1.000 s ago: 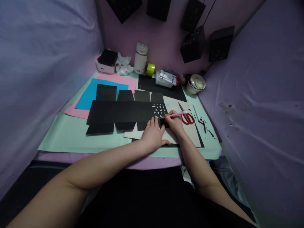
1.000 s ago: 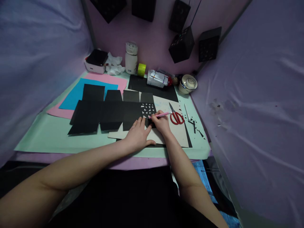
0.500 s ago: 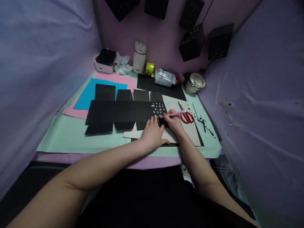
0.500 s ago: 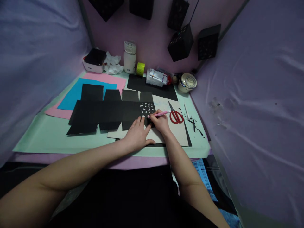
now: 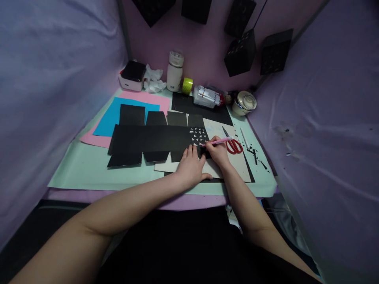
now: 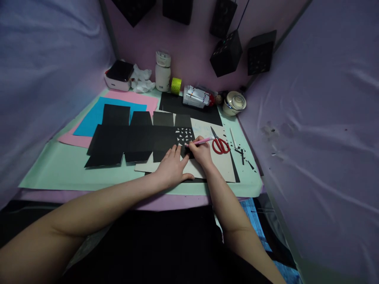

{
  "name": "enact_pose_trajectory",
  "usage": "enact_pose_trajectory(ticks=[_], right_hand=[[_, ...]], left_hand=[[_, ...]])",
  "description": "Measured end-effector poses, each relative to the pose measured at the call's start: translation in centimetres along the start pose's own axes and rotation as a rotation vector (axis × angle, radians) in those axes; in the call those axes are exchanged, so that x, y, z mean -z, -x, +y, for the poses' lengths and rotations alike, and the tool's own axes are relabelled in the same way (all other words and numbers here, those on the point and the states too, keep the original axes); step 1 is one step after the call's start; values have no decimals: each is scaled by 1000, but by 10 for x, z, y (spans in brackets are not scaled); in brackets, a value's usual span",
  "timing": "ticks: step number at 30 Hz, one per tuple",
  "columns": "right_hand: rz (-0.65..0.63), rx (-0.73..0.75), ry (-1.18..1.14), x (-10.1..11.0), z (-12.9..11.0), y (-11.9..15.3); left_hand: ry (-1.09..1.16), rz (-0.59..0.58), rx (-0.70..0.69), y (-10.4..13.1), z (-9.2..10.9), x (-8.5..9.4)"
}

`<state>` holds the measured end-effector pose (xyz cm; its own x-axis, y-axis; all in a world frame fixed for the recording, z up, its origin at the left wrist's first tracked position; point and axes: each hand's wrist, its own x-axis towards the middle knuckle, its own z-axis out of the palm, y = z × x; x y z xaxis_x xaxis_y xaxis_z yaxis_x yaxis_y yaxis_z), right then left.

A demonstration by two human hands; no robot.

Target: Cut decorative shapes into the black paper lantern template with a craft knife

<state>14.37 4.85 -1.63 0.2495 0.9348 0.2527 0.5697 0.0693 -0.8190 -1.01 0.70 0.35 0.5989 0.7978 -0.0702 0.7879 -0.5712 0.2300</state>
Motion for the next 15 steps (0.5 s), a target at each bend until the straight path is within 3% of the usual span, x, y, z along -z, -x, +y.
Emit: enact_pose_trajectory(ticks=[15], right_hand=[[-11,-4,-7,0,0,1]], left_hand=[[0,0,1,0,1,1]])
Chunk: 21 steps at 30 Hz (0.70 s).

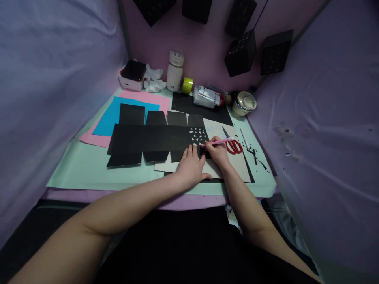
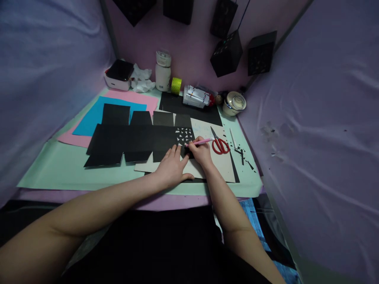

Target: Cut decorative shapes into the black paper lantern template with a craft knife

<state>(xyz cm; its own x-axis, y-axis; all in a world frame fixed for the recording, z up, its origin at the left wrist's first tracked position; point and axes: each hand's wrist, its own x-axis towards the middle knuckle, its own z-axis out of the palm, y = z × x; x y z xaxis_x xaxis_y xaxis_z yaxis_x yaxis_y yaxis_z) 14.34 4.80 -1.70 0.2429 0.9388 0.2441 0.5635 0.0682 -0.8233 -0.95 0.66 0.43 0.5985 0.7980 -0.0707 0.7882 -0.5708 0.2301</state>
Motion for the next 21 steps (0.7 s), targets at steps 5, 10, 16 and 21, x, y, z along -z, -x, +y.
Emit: enact_pose_trajectory(ticks=[5,10,16,21], right_hand=[[-4,-6,1,0,-1,0],[-2,-6,1,0,-1,0],[-17,-3,0,0,-1,0],[-36,4,-15,0,-1,1]], left_hand=[[-4,1,-1,0,0,0],[-8,4,1,0,0,0],[-10,7,-1,0,0,0],[-8,10,-3,0,0,0]])
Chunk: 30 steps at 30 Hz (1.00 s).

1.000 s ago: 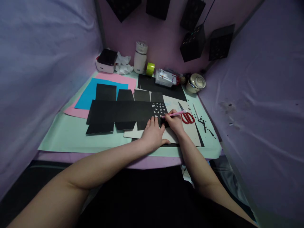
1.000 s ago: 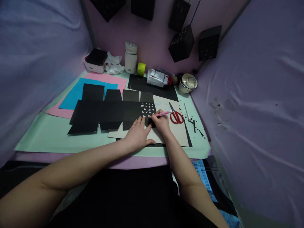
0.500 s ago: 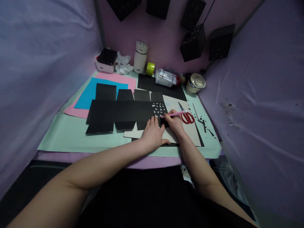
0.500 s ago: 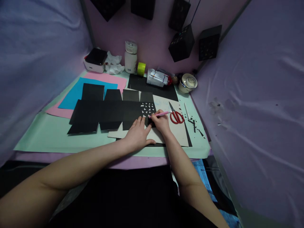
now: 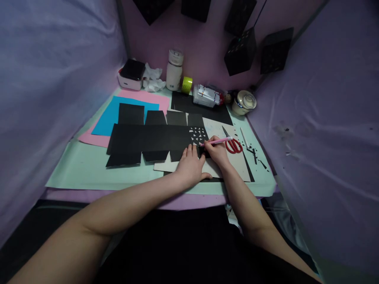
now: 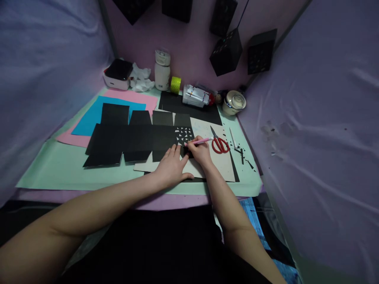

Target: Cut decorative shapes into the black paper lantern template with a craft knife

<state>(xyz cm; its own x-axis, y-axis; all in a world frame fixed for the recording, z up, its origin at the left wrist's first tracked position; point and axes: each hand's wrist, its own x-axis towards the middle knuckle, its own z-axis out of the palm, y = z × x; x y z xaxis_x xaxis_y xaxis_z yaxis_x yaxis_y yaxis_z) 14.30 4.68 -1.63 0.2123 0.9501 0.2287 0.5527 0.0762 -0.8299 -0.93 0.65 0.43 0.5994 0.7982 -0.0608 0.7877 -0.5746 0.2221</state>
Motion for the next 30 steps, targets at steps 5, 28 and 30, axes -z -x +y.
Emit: enact_pose_trajectory(ticks=[5,28,30], right_hand=[[-11,-5,-3,0,0,0],[54,13,26,-1,0,0],[53,15,26,-1,0,-1]], left_hand=[[2,2,-1,0,0,-1],[8,-10,-1,1,0,0],[8,-8,-1,1,0,0]])
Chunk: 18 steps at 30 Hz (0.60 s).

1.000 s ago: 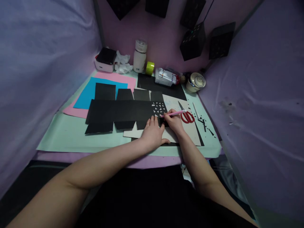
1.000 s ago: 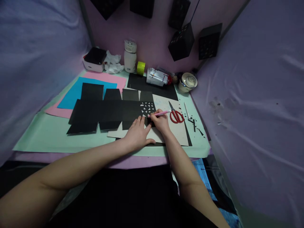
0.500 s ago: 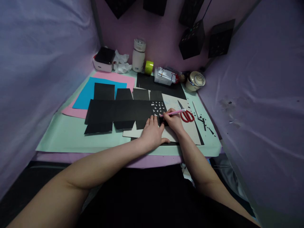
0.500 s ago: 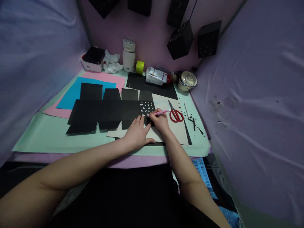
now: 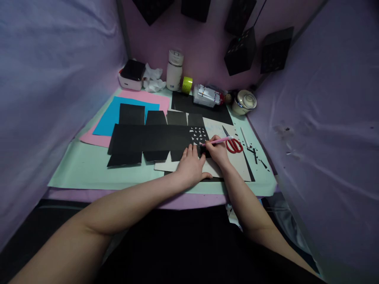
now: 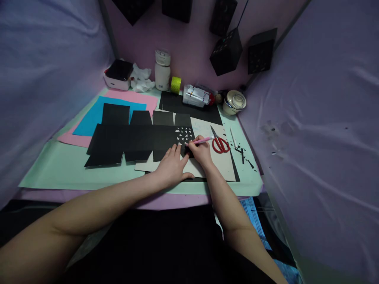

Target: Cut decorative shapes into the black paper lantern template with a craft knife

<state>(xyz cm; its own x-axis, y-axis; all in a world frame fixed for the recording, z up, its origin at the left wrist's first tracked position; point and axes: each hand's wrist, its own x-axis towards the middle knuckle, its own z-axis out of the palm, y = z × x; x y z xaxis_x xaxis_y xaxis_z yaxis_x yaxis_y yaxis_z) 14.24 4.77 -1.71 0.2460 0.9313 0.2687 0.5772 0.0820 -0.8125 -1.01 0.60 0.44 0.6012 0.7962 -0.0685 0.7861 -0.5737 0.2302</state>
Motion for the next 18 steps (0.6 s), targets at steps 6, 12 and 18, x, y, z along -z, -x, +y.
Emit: enact_pose_trajectory(ticks=[6,12,18], right_hand=[[-3,3,3,0,-1,0],[-5,-3,6,0,-3,0],[-9,-11,12,1,-1,0]], left_hand=[[-5,0,4,0,0,1],[-5,1,4,1,1,2],[2,9,-1,0,0,0]])
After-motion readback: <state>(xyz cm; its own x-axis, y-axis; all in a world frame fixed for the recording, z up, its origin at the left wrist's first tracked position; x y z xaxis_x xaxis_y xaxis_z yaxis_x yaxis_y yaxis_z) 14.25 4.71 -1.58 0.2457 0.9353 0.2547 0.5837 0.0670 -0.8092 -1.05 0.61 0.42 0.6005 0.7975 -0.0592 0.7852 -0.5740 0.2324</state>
